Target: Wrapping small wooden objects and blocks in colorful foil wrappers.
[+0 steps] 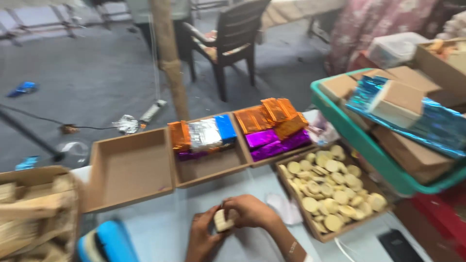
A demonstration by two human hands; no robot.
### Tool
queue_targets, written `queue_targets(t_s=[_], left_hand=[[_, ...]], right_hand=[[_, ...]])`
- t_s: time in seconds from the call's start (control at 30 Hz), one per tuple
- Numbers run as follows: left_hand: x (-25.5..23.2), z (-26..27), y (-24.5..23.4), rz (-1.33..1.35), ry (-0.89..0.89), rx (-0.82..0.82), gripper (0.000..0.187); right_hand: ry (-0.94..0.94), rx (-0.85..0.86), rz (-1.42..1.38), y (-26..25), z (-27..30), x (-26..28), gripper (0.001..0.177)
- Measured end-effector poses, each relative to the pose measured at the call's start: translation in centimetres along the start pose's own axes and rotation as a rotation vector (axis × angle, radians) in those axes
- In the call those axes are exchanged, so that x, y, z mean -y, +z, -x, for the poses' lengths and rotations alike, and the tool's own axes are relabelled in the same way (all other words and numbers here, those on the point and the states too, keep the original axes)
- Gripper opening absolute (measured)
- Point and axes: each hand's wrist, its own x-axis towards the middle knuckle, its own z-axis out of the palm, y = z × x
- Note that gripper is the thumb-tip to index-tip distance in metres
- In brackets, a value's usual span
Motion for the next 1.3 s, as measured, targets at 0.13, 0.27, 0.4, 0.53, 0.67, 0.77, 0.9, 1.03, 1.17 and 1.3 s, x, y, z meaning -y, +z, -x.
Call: queue_targets(t_s=[0.13, 0.27, 0.4, 0.53, 0.67, 0.77, 0.9, 1.03, 1.17, 1.3], left_hand=[[1.6, 0.2, 0.0, -0.130, -0.021, 0.023, 0.087], [2.5, 0.4, -0.6, -0.054, 0.071, 0.034, 0.094], [2.3, 0.3, -0.6, 0.004, 0.058, -0.062, 0.077], [-0.2, 0.5, -1.1, -0.049, 0.007, -0.070, 0.074], [-0.4, 0.7, -1.4, -0.047, 0.116, -0.055, 0.069], [-0.5, 1.2, -0.7, -0.071, 0.151, -0.093, 0.063], [-2.9, 5.0, 0.0, -0.191, 0.110, -0.276, 0.068], [-0.1, 11.0, 2.0, -0.509, 0.231, -0.213, 0.061], [-1.9, 19.6, -0.8, -0.697, 0.373, -0.065, 0.046], [-4.8, 27.1, -5.5, -0.689, 0.263, -0.019, 0.048]], right_hand=[[-0.102, -0.021, -0.015, 0.3, 0.0, 0.3, 0.036], [-0.022, 0.008, 0.045, 0.0, 0.1, 0.7, 0.037], [-0.042, 0.018, 0.051, -0.2, 0.0, 0.8, 0.037], [-0.015, 0.057, 0.018, -0.3, -0.1, 0.6, 0.041], [0.130, 0.068, -0.044, -0.8, -0.6, 1.0, 0.043], [0.107, 0.074, 0.071, 0.1, -1.1, -0.5, 0.048], [0.224, 0.192, 0.169, -0.7, -1.1, 1.7, 0.053], [0.098, 0.150, 0.222, -0.4, -3.0, -2.8, 0.056], [0.091, 0.157, 0.237, 0.6, -5.1, -7.1, 0.058], [0.089, 0.209, 0.211, 1.5, -6.7, -10.2, 0.060]])
